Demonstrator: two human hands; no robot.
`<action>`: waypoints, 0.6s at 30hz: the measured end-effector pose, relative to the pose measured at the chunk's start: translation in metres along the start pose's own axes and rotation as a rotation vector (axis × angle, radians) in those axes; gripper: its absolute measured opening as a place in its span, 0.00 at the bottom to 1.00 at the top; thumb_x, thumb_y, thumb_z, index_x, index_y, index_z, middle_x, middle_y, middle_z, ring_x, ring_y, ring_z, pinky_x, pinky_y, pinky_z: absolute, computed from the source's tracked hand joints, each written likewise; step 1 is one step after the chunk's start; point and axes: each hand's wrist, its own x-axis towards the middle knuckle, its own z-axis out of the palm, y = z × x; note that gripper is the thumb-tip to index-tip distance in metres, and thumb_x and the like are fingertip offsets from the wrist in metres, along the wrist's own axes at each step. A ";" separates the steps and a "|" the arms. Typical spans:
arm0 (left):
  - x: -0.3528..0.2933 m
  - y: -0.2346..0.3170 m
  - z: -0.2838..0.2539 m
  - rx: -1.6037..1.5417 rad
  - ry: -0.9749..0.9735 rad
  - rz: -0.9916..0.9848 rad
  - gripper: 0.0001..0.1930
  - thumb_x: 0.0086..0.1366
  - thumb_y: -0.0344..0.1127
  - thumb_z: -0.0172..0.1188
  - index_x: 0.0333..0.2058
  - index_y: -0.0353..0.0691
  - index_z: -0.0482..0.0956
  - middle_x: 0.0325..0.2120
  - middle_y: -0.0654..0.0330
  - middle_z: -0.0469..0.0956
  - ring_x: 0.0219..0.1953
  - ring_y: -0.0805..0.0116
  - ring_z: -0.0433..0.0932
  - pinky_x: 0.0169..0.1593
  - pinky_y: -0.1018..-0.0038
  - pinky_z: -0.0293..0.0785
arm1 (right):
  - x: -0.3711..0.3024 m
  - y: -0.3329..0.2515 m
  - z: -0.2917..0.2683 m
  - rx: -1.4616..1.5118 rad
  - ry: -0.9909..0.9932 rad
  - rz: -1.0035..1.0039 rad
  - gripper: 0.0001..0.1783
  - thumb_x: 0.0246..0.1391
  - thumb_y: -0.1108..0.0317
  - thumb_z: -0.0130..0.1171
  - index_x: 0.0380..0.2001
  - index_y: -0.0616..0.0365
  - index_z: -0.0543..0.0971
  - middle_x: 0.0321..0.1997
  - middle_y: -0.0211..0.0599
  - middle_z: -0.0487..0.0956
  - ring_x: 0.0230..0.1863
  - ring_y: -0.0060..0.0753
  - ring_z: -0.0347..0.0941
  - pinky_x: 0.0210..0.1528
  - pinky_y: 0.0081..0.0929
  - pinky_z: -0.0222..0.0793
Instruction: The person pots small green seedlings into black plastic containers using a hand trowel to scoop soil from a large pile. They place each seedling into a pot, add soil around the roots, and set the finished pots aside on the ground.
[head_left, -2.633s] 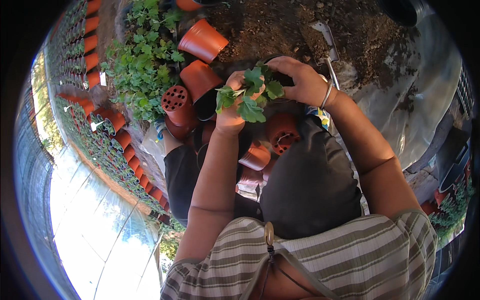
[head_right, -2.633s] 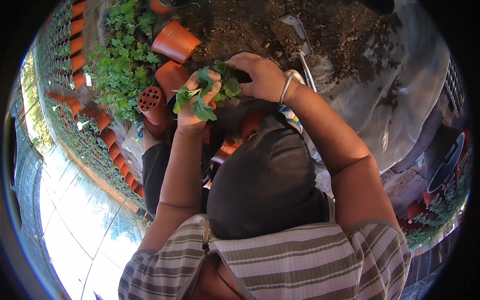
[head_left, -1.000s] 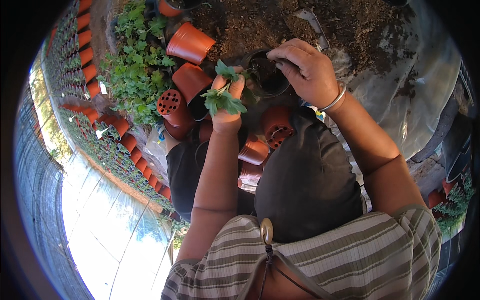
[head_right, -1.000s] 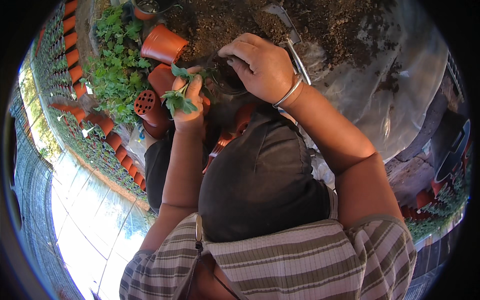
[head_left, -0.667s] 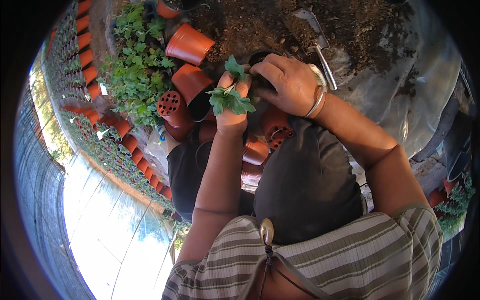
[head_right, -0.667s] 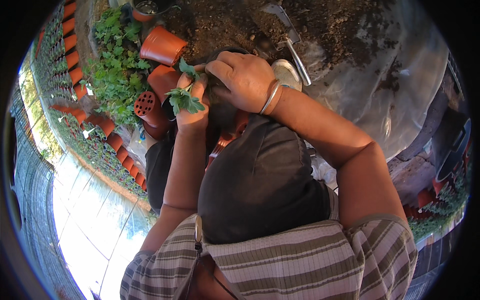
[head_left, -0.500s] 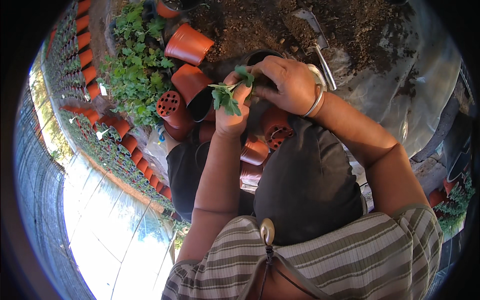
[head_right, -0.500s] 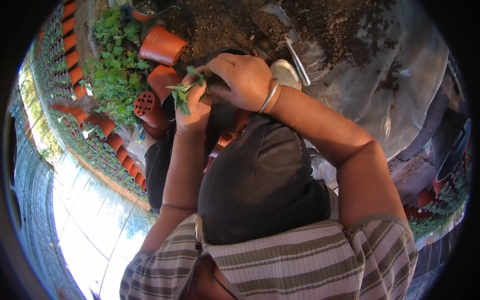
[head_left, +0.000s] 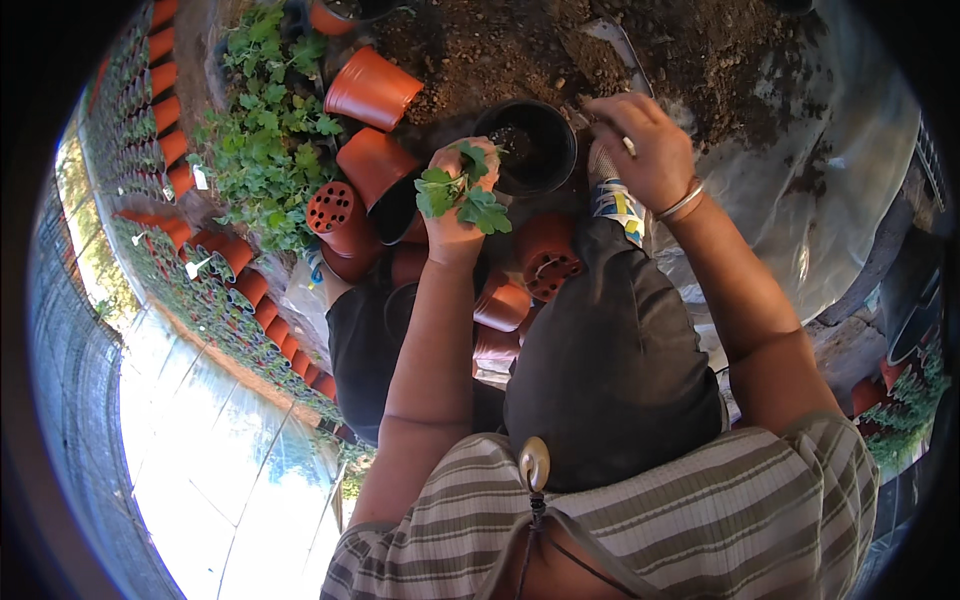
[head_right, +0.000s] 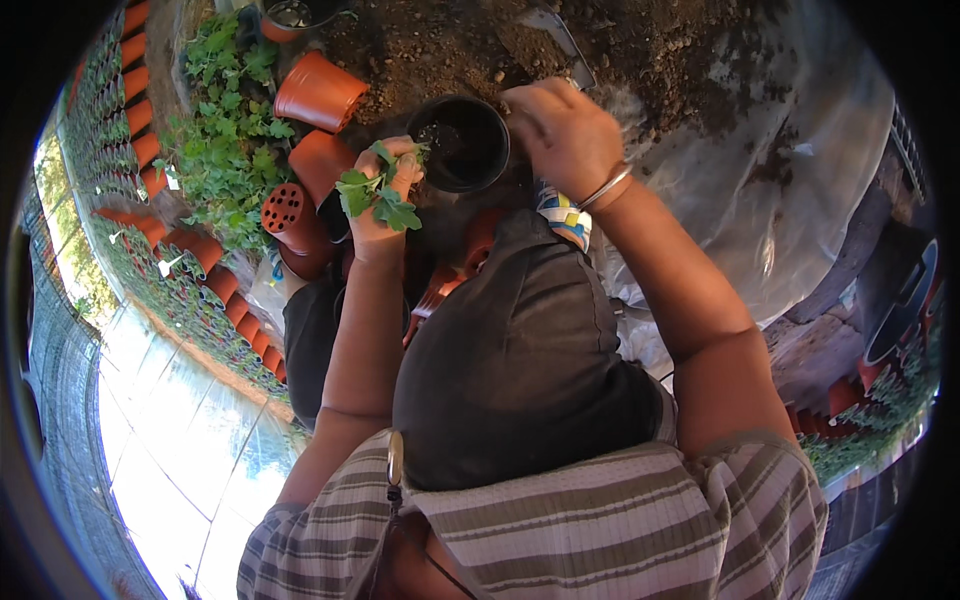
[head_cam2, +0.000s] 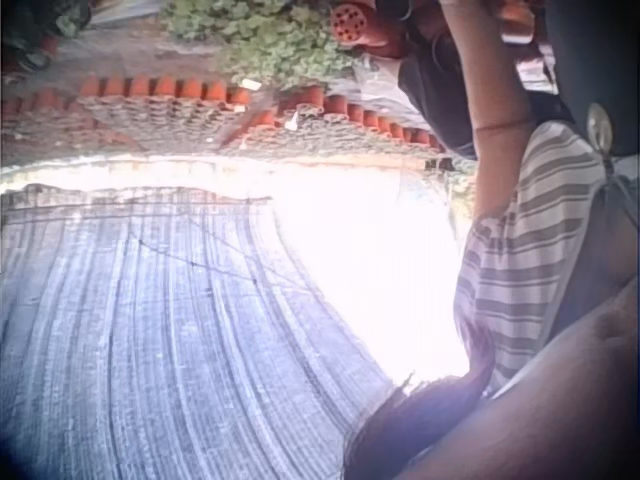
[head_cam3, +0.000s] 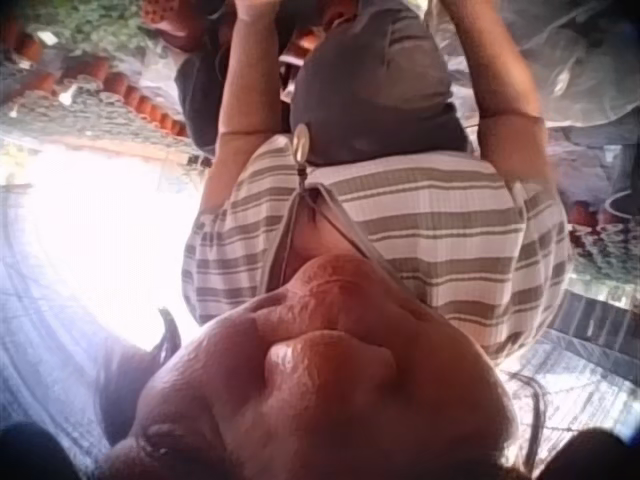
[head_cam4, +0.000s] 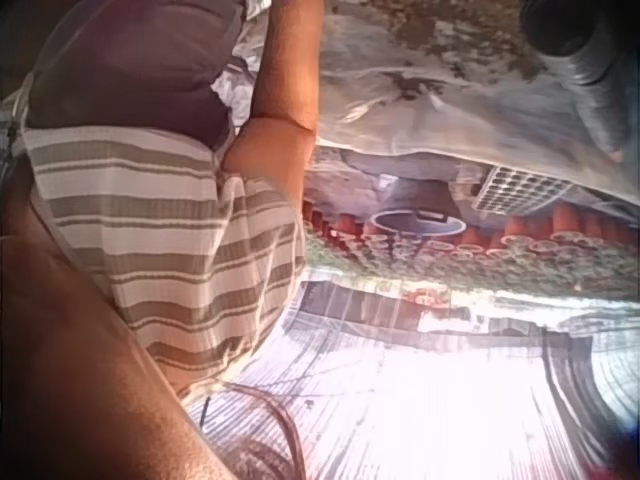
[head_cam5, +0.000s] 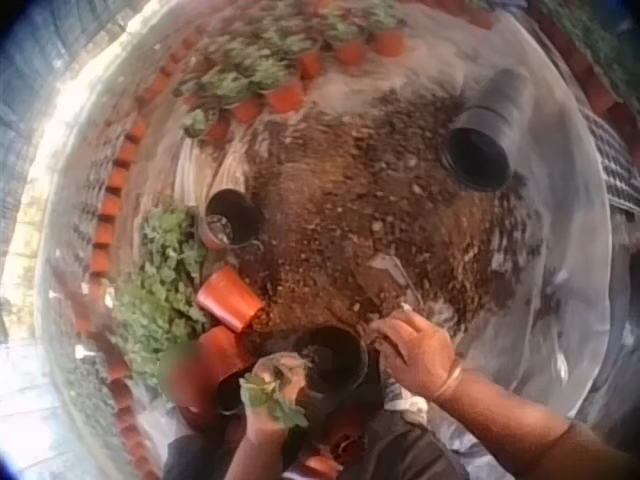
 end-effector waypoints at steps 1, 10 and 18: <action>0.000 -0.005 0.001 0.037 0.003 0.024 0.10 0.60 0.27 0.61 0.40 0.35 0.76 0.42 0.57 0.75 0.41 0.68 0.76 0.44 0.73 0.74 | -0.011 0.022 0.001 -0.134 -0.036 0.190 0.15 0.49 0.64 0.61 0.42 0.51 0.78 0.41 0.38 0.77 0.40 0.45 0.76 0.38 0.36 0.74; 0.012 -0.056 0.035 0.278 -0.002 0.193 0.14 0.49 0.22 0.62 0.37 0.37 0.77 0.40 0.57 0.77 0.40 0.62 0.79 0.43 0.73 0.76 | -0.038 0.091 0.040 -0.493 -0.525 0.664 0.25 0.53 0.47 0.56 0.46 0.53 0.70 0.50 0.44 0.74 0.55 0.49 0.71 0.52 0.43 0.68; 0.022 -0.056 0.042 0.483 -0.085 0.287 0.10 0.49 0.24 0.62 0.33 0.37 0.76 0.38 0.58 0.78 0.39 0.61 0.78 0.42 0.72 0.75 | -0.052 0.131 0.029 0.165 -0.369 0.882 0.20 0.54 0.56 0.55 0.47 0.55 0.74 0.30 0.44 0.80 0.29 0.40 0.78 0.35 0.35 0.75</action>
